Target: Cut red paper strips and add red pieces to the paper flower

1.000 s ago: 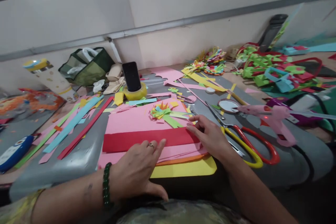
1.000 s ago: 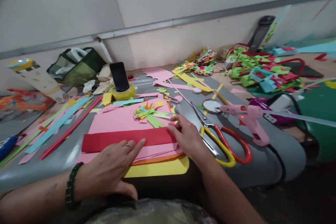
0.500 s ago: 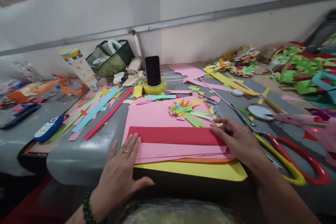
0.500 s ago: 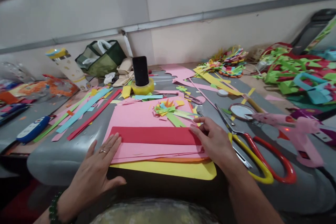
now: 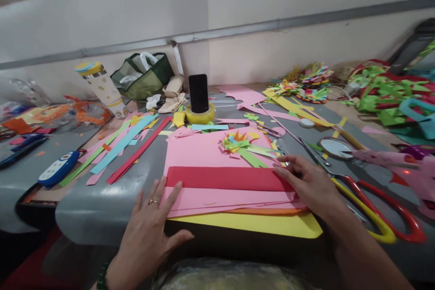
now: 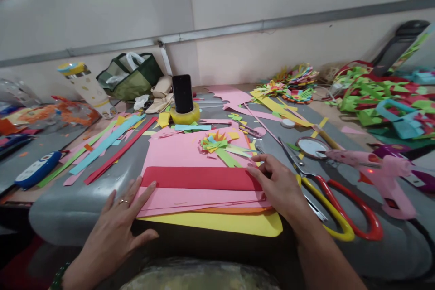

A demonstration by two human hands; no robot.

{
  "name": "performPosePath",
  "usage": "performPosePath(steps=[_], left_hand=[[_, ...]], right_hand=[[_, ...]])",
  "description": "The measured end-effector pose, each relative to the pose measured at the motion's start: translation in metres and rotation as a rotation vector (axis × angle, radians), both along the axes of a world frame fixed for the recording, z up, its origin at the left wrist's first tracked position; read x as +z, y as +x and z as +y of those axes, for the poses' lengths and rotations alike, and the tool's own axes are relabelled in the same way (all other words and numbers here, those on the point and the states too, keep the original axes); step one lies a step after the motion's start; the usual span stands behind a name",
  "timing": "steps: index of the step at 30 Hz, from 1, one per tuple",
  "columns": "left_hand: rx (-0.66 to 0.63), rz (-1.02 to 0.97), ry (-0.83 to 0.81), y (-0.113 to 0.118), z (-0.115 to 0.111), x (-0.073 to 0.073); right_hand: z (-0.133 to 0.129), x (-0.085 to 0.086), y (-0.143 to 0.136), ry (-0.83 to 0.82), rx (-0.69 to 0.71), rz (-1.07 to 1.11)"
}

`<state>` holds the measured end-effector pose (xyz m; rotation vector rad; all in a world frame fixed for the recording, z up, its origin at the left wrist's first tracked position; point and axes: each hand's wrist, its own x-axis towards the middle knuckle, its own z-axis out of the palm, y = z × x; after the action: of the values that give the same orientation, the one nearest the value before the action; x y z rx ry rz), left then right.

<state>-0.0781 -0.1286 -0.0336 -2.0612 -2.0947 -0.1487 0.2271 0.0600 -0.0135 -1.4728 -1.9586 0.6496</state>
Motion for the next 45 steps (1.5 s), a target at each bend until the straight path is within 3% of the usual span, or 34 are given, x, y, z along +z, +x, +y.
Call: performPosePath(steps=[4, 7, 9, 12, 16, 19, 23, 29, 31, 34, 36, 39, 42, 45], left_hand=[[0.025, 0.065, 0.033, -0.003, 0.000, 0.013], [-0.005, 0.103, 0.028, -0.002, 0.003, 0.021], [-0.036, 0.106, 0.009, 0.001, 0.005, 0.021], [-0.068, 0.092, -0.008, 0.002, 0.008, 0.015], [-0.087, 0.062, -0.024, -0.003, 0.009, 0.008], [-0.074, 0.030, -0.058, -0.007, 0.009, 0.007], [-0.041, 0.004, -0.091, -0.003, 0.009, 0.010], [-0.057, 0.041, -0.020, -0.007, 0.008, 0.010], [-0.091, 0.061, 0.015, -0.014, 0.010, 0.014], [-0.118, 0.053, 0.107, -0.013, 0.020, 0.035], [-0.119, 0.003, 0.159, 0.003, 0.033, 0.052], [-0.185, -0.061, 0.129, 0.048, 0.063, 0.069], [-0.282, -0.096, 0.000, 0.092, 0.093, 0.067], [-0.302, -0.130, -0.056, 0.111, 0.113, 0.055]], right_hand=[[-0.001, 0.008, 0.000, 0.085, 0.015, -0.193], [-0.015, 0.019, -0.013, 0.353, 0.051, -0.378], [-0.033, 0.025, -0.031, 0.533, 0.147, -0.454], [-0.061, 0.024, -0.066, 0.535, 0.575, -0.481], [-0.075, 0.017, -0.086, 0.414, 0.660, -0.498], [-0.069, 0.012, -0.065, 0.427, 0.597, -0.524], [-0.056, 0.008, -0.018, 0.454, 0.385, -0.583], [-0.058, 0.017, 0.020, 0.422, 0.247, -0.554], [-0.057, 0.021, 0.032, 0.420, 0.102, -0.522], [-0.050, 0.019, 0.050, 0.434, -0.131, -0.588], [-0.043, 0.015, 0.056, 0.380, -0.200, -0.665], [-0.036, 0.010, 0.054, 0.293, -0.216, -0.708], [-0.037, 0.010, 0.051, 0.272, -0.233, -0.681], [-0.042, 0.014, 0.058, 0.212, -0.283, -0.610]])
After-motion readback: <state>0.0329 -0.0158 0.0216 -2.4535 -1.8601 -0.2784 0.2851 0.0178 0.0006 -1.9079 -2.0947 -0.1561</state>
